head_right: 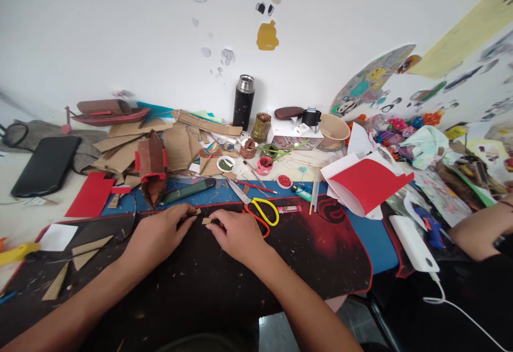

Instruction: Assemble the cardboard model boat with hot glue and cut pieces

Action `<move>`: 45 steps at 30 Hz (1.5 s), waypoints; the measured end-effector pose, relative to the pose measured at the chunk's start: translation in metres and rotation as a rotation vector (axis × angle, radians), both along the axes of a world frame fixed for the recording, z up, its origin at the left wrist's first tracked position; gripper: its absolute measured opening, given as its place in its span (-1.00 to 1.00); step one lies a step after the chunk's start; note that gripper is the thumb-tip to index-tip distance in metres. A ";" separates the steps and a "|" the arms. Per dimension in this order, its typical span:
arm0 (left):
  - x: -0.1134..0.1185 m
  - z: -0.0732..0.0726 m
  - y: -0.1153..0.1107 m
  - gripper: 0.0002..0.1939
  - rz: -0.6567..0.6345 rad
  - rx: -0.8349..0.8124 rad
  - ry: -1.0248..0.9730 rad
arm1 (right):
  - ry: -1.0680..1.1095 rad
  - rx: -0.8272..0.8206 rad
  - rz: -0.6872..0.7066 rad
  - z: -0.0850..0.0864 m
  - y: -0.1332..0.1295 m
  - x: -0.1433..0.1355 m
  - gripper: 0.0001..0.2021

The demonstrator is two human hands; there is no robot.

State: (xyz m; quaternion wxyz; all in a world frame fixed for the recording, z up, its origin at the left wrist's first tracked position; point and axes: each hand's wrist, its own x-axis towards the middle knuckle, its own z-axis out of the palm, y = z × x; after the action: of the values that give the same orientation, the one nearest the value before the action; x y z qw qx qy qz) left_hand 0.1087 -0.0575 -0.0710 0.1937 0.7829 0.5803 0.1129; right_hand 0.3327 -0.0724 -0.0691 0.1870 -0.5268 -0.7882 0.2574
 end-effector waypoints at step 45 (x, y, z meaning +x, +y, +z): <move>0.014 0.026 -0.005 -0.52 0.189 -0.589 -0.801 | 0.625 -0.382 -0.147 0.001 0.004 -0.010 -0.78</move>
State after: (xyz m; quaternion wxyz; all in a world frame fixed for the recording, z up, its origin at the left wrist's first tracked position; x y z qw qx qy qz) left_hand 0.1230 -0.0626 -0.0454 0.6027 0.5342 0.5360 0.2531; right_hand 0.3231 -0.0685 -0.0680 0.3352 -0.5033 -0.5909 0.5340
